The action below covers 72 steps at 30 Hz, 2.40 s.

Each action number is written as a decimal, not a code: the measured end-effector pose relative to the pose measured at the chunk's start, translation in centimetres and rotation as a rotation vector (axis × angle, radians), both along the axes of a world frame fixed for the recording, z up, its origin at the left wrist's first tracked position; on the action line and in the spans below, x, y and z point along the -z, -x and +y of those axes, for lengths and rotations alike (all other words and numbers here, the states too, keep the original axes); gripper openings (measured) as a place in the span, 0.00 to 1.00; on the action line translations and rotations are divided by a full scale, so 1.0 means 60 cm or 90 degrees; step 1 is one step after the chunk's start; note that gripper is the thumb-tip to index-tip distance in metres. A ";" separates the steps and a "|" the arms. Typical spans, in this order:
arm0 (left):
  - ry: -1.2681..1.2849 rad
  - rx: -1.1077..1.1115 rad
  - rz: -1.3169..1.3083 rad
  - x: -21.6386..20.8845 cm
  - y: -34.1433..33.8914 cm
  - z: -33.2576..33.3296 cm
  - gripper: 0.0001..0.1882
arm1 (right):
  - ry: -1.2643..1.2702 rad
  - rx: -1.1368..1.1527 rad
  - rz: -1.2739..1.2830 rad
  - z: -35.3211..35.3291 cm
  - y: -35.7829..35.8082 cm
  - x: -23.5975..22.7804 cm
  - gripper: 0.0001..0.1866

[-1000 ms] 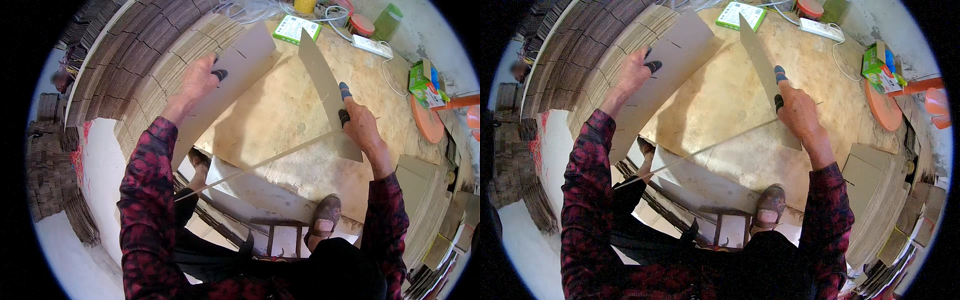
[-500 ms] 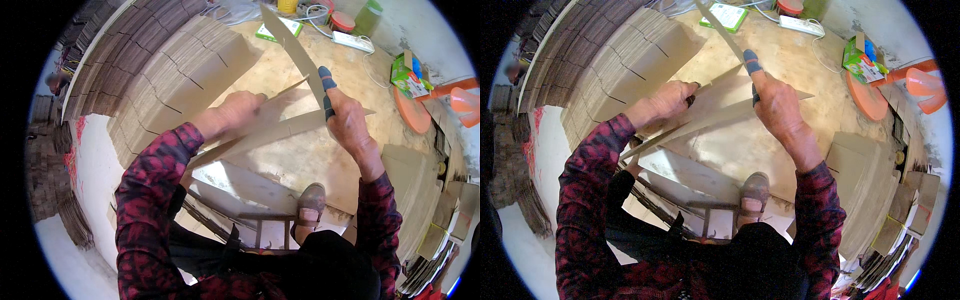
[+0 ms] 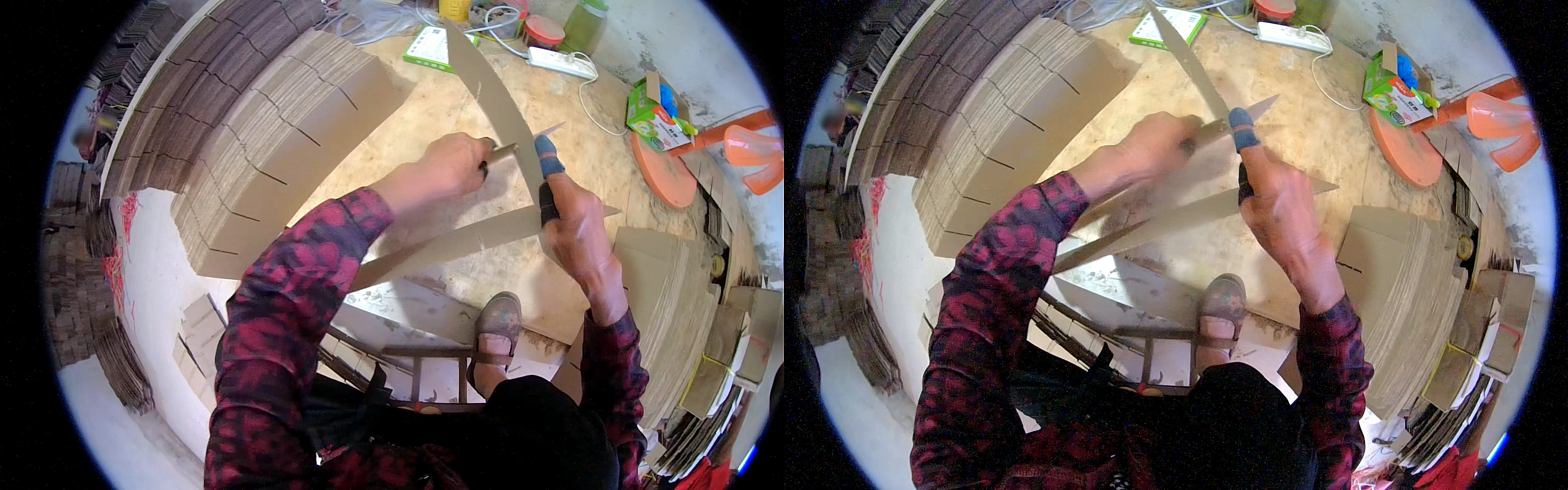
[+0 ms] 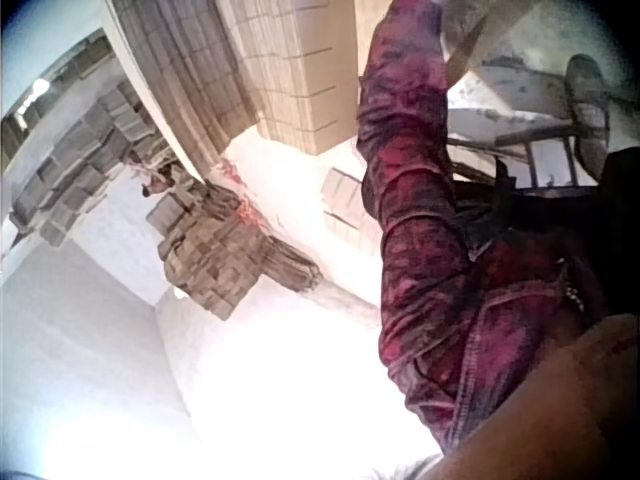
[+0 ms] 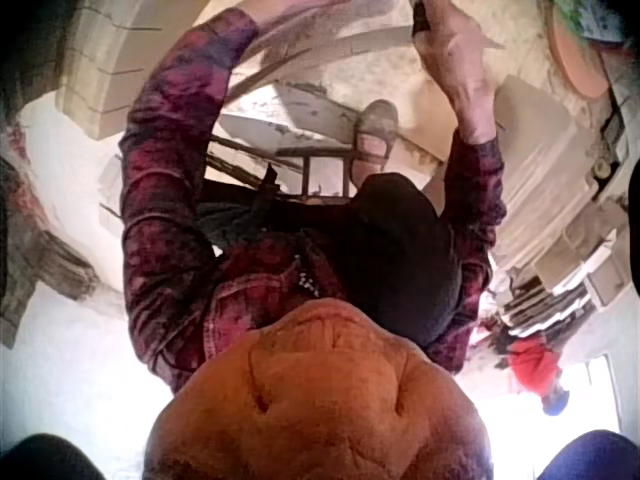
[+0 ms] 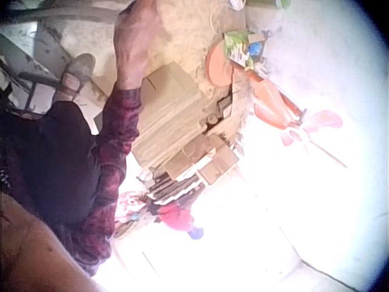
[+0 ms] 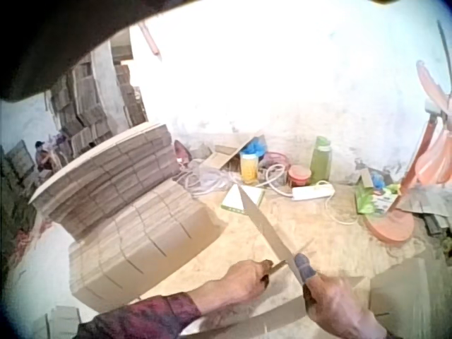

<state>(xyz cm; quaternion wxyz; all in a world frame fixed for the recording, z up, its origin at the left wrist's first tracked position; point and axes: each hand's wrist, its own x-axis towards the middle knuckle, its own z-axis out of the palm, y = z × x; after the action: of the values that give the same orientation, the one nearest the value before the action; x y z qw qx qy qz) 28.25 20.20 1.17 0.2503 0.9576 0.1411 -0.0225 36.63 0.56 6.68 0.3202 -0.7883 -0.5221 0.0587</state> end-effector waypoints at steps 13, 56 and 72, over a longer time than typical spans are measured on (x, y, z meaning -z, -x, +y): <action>0.044 -0.175 -0.276 0.022 0.099 0.134 0.21 | 0.090 0.043 0.045 0.028 0.006 0.077 0.23; -0.117 -0.083 -0.076 0.032 0.061 0.101 0.06 | 0.069 -0.040 0.113 0.006 -0.012 0.055 0.41; -0.203 0.136 -0.258 -0.003 0.109 -0.023 0.17 | 0.272 -0.124 -0.072 0.050 -0.051 0.138 0.30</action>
<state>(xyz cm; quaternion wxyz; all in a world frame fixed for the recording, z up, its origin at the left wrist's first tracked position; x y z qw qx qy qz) 21.73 18.80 1.37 0.1159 0.9793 -0.0116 0.1656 39.71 3.54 -1.63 0.1090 -0.7864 -0.5882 0.1543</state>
